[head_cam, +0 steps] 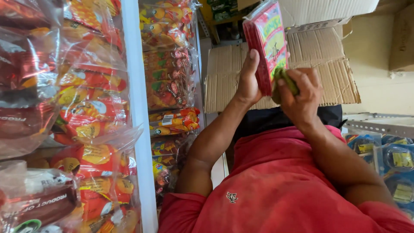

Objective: Wiping down individual seasoning packets with a cloth and organizing them for restocking.

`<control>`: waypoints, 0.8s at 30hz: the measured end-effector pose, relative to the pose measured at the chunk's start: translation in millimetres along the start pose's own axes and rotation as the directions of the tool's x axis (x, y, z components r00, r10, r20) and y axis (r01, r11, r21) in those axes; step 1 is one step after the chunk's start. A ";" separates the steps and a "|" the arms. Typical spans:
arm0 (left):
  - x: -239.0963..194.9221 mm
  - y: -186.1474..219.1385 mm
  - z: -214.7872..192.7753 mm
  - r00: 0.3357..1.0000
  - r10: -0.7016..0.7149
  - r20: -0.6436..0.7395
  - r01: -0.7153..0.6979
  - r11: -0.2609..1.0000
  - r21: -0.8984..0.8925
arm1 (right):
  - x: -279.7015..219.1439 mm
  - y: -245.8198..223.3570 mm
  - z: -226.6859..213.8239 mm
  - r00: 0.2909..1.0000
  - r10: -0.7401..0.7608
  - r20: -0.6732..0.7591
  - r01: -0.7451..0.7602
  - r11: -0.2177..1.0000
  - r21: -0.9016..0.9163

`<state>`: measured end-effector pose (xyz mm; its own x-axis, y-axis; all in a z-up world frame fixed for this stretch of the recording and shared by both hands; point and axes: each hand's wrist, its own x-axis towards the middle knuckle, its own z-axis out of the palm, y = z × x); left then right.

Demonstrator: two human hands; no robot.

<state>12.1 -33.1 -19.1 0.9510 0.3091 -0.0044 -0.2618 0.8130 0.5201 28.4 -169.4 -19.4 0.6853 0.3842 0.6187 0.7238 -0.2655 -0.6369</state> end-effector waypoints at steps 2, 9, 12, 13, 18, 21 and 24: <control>-3.8 -5.5 13.7 0.983 0.067 -0.172 -0.048 0.993 0.110 | -0.9 14.2 1.1 0.999 -0.001 -0.044 0.001 1.000 0.002; -6.7 -31.3 -36.0 0.960 0.155 -0.232 -0.149 0.988 0.041 | -10.0 -29.7 -5.0 0.996 -0.090 0.022 0.092 0.990 -0.111; -9.0 -26.1 -46.4 0.954 0.189 -0.232 -0.173 0.981 0.089 | -8.0 -18.8 -1.0 0.998 -0.061 0.000 0.061 0.994 -0.087; -12.7 -20.4 -42.8 0.951 0.196 -0.240 -0.174 0.978 0.112 | -6.8 -11.5 0.1 1.000 -0.011 -0.024 0.010 0.999 -0.045; -20.1 -16.2 -2.3 0.920 0.323 -0.220 -0.289 0.941 0.173 | 3.3 -3.9 -9.7 0.996 0.051 -0.077 -0.056 0.996 -0.067; -23.0 -20.0 -6.4 0.942 0.282 -0.184 -0.259 0.956 0.137 | -2.1 -24.7 -12.0 0.997 -0.065 -0.031 0.062 0.994 -0.086; -28.5 -42.4 -50.8 0.965 0.200 -0.169 -0.183 0.977 0.111 | -0.8 -29.3 -12.1 0.981 -0.192 -0.022 0.189 0.978 -0.087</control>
<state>-12.3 -51.3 -84.4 0.8378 0.5441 -0.0450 -0.4111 0.6829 0.6038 7.6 -172.7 4.3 0.5356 0.4079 0.7394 0.8445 -0.2637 -0.4662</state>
